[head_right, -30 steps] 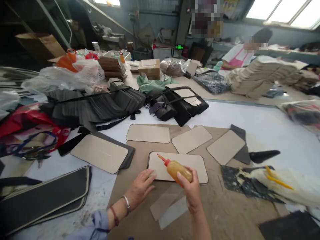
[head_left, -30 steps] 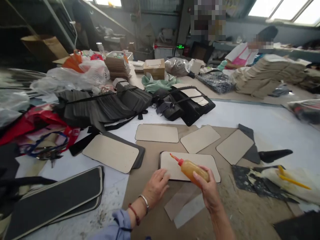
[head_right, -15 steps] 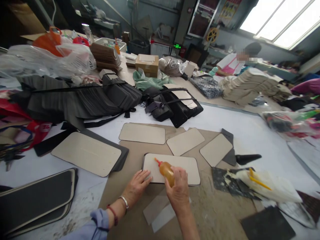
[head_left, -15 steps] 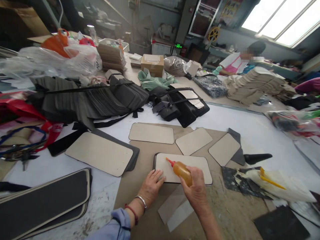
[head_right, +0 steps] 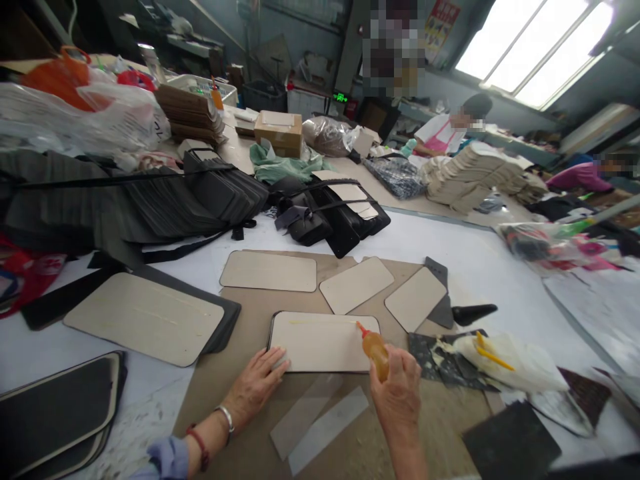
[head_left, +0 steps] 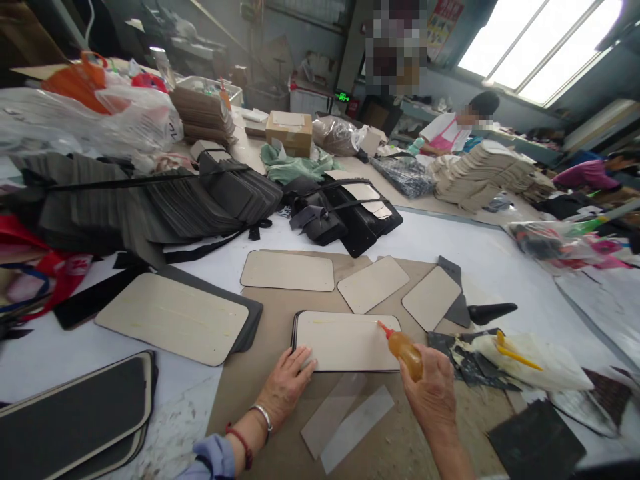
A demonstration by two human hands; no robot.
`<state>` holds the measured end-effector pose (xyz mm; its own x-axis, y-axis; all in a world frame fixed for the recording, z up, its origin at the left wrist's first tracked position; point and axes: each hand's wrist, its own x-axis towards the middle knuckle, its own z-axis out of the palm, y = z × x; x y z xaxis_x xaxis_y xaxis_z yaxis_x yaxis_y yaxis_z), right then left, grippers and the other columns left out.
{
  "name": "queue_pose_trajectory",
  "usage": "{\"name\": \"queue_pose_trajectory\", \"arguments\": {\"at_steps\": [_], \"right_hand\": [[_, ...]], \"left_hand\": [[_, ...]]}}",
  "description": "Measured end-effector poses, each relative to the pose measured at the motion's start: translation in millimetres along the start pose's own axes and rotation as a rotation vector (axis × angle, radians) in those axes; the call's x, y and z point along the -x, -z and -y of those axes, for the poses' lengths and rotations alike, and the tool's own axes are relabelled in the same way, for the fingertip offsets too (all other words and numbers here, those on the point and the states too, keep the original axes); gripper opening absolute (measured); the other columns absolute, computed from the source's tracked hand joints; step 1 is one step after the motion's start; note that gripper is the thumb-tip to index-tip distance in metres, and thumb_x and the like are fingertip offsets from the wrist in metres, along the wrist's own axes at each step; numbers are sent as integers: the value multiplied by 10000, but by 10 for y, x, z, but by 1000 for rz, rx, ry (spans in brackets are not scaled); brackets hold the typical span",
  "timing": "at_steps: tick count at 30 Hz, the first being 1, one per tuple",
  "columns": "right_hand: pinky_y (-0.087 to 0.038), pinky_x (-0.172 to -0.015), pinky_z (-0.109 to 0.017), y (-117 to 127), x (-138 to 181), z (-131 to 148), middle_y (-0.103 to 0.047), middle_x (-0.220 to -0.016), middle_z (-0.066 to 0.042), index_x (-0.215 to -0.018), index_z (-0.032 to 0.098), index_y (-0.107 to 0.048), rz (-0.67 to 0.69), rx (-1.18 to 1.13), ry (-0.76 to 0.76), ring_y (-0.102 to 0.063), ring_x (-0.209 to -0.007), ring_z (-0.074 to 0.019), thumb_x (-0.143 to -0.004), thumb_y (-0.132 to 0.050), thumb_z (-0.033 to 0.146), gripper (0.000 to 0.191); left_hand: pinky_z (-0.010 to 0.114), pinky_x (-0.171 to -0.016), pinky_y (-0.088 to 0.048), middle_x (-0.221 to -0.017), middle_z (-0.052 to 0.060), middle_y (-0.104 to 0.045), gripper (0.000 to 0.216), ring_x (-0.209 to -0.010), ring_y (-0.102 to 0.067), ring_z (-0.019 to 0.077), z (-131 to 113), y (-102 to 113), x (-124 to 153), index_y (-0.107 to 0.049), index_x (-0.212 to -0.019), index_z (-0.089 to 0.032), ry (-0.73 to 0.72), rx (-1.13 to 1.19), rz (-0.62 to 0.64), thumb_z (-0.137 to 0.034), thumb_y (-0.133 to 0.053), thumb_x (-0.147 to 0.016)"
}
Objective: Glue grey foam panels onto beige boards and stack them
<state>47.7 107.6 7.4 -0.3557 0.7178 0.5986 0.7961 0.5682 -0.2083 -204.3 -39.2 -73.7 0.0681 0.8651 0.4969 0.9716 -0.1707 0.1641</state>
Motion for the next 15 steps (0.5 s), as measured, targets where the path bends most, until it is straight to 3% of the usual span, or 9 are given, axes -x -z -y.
{"name": "queue_pose_trajectory", "arguments": {"at_steps": [4,9,12,15], "right_hand": [[-442,-815,-435,54,126,496,-495,-976,-102,-1101,206,-464,51,-195,34,-479,-939,-250,-788,-538,293,334],[-470,-799,-402,-1,326,1098,-506,-1007,-90,-1137,234,-448,196,-368,95,-495,-953,-232,-762,-520,177,386],[-473,-793,-393,-15,348,1037,-500,-999,-86,-1132,232,-455,193,-343,79,-490,-937,-226,-756,-519,161,388],[-462,-795,-410,37,333,672,-486,-983,-89,-1114,224,-461,128,-240,51,-477,-924,-232,-783,-525,221,337]], "left_hand": [[413,-925,-479,-1095,114,-617,338,-1083,-538,207,20,17,39,-594,-1049,-165,-36,0,-69,-37,-377,-823],[381,-882,-509,-1000,99,-637,276,-995,-570,185,24,30,49,-591,-1032,-170,-31,28,-72,-105,-379,-868],[371,-869,-506,-978,94,-645,290,-960,-581,178,20,35,40,-589,-1039,-175,-18,39,-50,-93,-373,-864],[357,-863,-492,-985,93,-648,309,-962,-576,178,19,51,35,-586,-1049,-172,-17,45,-48,-62,-384,-842]]}}
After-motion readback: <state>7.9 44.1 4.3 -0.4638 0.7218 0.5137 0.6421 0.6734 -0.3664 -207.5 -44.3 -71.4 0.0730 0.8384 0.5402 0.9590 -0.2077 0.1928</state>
